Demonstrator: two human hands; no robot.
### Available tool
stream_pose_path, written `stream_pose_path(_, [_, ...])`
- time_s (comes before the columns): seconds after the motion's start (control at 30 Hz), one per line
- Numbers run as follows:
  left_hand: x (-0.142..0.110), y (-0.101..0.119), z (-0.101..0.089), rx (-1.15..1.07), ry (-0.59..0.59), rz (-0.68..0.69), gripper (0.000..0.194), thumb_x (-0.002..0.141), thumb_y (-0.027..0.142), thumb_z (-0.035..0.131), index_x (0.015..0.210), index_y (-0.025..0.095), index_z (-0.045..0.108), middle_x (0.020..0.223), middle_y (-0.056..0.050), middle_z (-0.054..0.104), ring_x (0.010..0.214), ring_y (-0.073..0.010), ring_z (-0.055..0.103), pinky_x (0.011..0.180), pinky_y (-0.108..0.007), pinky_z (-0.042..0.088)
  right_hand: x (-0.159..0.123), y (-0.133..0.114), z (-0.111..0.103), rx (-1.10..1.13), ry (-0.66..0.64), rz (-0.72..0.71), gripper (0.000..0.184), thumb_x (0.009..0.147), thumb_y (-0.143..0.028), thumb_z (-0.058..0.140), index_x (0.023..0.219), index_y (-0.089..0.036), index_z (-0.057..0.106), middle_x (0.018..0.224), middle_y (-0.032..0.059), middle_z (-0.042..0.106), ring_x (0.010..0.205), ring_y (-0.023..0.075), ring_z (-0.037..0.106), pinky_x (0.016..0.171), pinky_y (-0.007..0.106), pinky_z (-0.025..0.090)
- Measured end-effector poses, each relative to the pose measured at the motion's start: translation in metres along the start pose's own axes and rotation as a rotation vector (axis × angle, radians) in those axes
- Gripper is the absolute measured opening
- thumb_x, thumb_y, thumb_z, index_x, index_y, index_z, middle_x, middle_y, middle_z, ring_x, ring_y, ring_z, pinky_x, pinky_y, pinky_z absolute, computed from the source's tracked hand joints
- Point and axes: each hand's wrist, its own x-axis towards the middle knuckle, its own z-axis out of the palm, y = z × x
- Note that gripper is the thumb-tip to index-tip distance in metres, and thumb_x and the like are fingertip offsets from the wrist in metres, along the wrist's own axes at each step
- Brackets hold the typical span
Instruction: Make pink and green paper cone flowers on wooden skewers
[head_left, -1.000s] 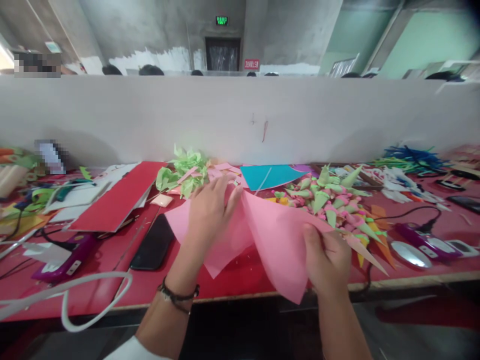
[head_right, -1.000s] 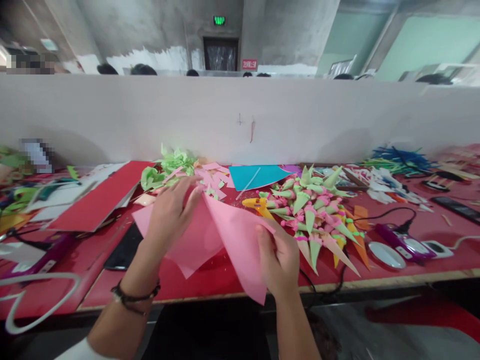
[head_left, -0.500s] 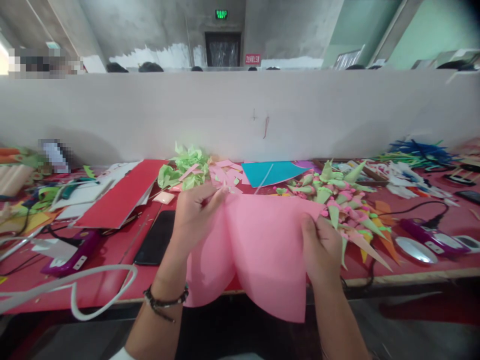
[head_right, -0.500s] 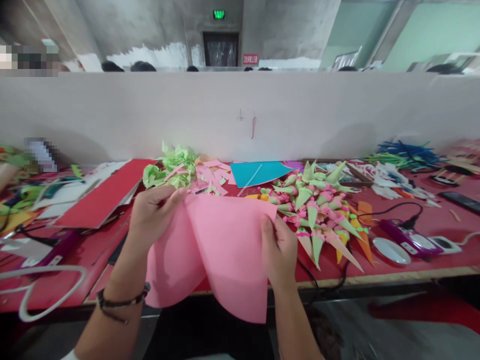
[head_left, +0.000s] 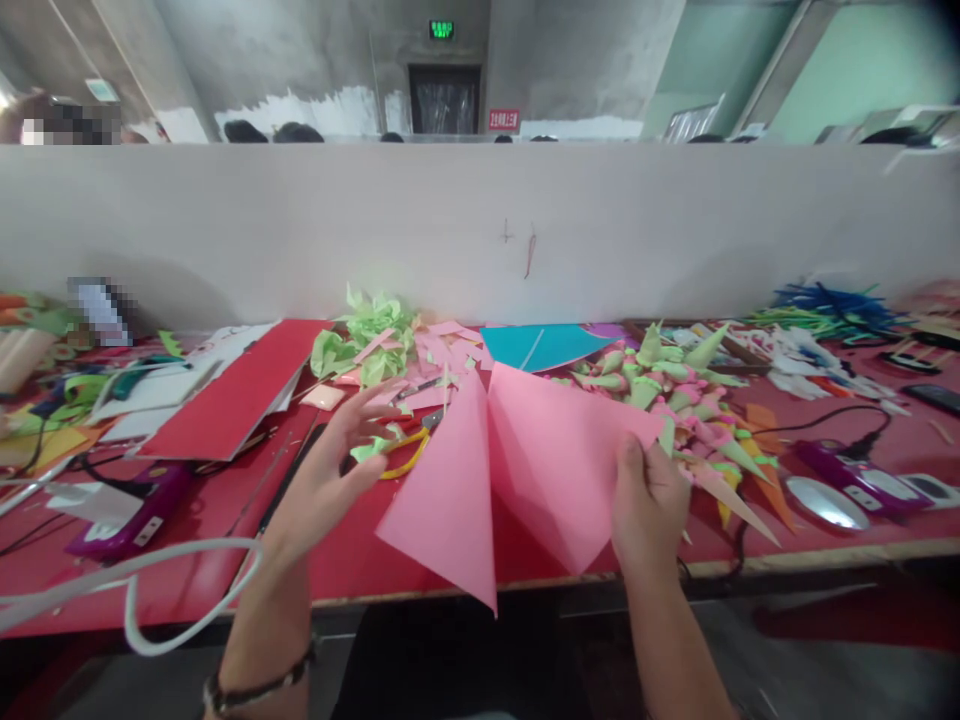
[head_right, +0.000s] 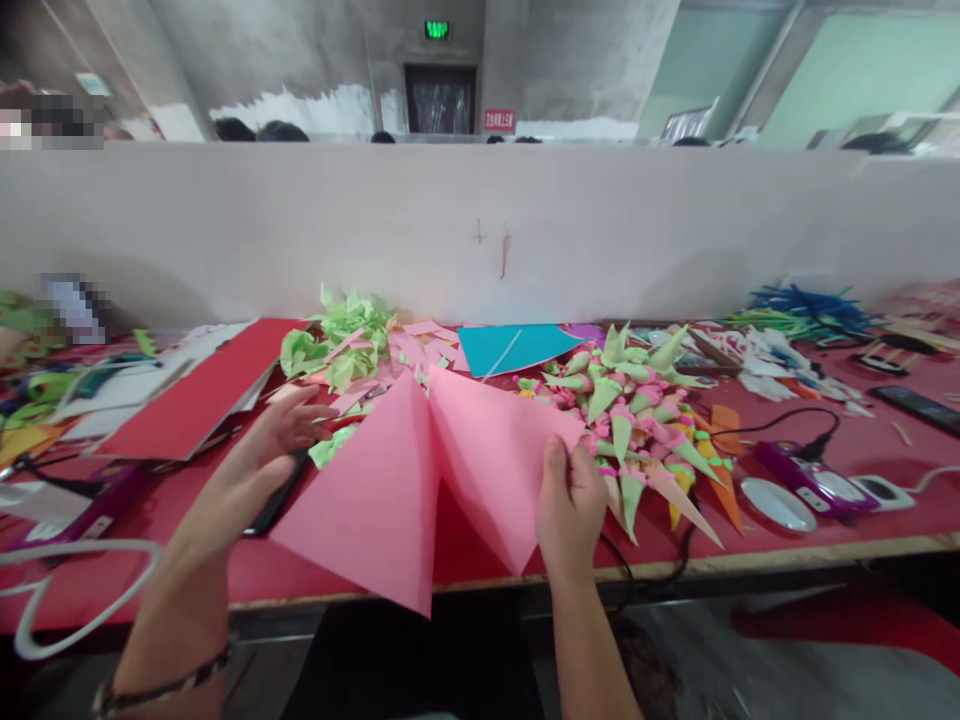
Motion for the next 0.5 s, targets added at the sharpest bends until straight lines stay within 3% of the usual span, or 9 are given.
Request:
stream_pose_path(0.07, [-0.017,-0.006,0.005,-0.206,-0.062,-0.019,0.074,0.070,0.063,0.041,0.132,0.023,0.028,0.123,-0.011,0.047,0.104,-0.0252,0.050,0.089,-0.038,0.039,-0.002,-0.004,0.001,-0.008,0.011,-0.014,0.034,0.080,-0.038,0.041,0.053,-0.019,0.036,0.047,-0.0060,0.030,0.047,0.0088,0.030,0.047,0.024,0.023])
stream_pose_path(0.13, [-0.036,-0.007,0.018,-0.263,-0.117,-0.002,0.089,0.062,0.070,0.044,0.134,0.022,0.022,0.128,-0.012,0.042,0.114,-0.0291,0.043,0.095,-0.041,0.035,-0.004,-0.011,0.002,-0.005,0.027,-0.010,0.032,0.080,-0.036,0.041,0.054,-0.018,0.038,0.047,-0.0055,0.033,0.047,0.0092,0.031,0.046,0.024,0.024])
stream_pose_path(0.2, [-0.052,-0.004,0.037,-0.180,-0.167,-0.038,0.095,0.061,0.065,0.054,0.136,0.023,0.015,0.136,-0.011,0.030,0.123,-0.0304,0.031,0.100,-0.042,0.028,-0.008,-0.019,0.004,0.011,0.053,0.015,0.029,0.080,-0.035,0.041,0.057,-0.017,0.043,0.048,-0.0041,0.039,0.048,0.0100,0.035,0.046,0.024,0.026])
stream_pose_path(0.27, [-0.063,0.002,0.059,-0.036,-0.163,-0.033,0.098,0.056,0.054,0.065,0.136,0.021,0.018,0.135,-0.012,0.032,0.124,-0.0319,0.028,0.101,-0.045,0.026,-0.013,-0.029,0.005,0.035,0.071,0.024,0.024,0.080,-0.033,0.041,0.068,-0.015,0.052,0.058,-0.0003,0.050,0.054,0.0121,0.044,0.050,0.024,0.031])
stream_pose_path(0.33, [-0.065,0.006,0.078,0.049,-0.074,-0.066,0.082,0.060,0.045,0.066,0.129,0.016,0.033,0.124,-0.015,0.044,0.115,-0.0309,0.040,0.095,-0.044,0.034,-0.018,-0.038,0.006,0.057,0.076,0.001,0.023,0.081,-0.031,0.042,0.080,-0.014,0.056,0.070,0.0040,0.058,0.064,0.0146,0.050,0.056,0.024,0.036])
stream_pose_path(0.4, [-0.061,0.008,0.090,0.040,0.066,-0.128,0.046,0.072,0.041,0.054,0.110,0.015,0.051,0.099,-0.011,0.058,0.095,-0.0241,0.053,0.083,-0.036,0.044,-0.024,-0.044,0.005,0.062,0.067,-0.046,0.022,0.081,-0.030,0.042,0.082,-0.013,0.057,0.074,0.0051,0.059,0.068,0.0154,0.052,0.059,0.024,0.038])
stream_pose_path(0.43, [-0.057,0.009,0.091,0.018,0.136,-0.171,0.034,0.076,0.041,0.049,0.097,0.014,0.057,0.085,-0.008,0.060,0.083,-0.0207,0.056,0.074,-0.031,0.047,-0.026,-0.046,0.004,0.054,0.057,-0.069,0.021,0.081,-0.030,0.043,0.079,-0.014,0.057,0.071,0.0044,0.059,0.066,0.0150,0.052,0.058,0.024,0.038])
stream_pose_path(0.5, [-0.048,0.008,0.088,-0.013,0.262,-0.252,0.031,0.079,0.042,0.042,0.070,0.015,0.055,0.059,-0.001,0.052,0.059,-0.0140,0.052,0.054,-0.023,0.044,-0.028,-0.047,0.000,0.022,0.038,-0.107,0.020,0.081,-0.029,0.044,0.074,-0.015,0.056,0.064,0.0021,0.057,0.061,0.0135,0.050,0.055,0.023,0.036])
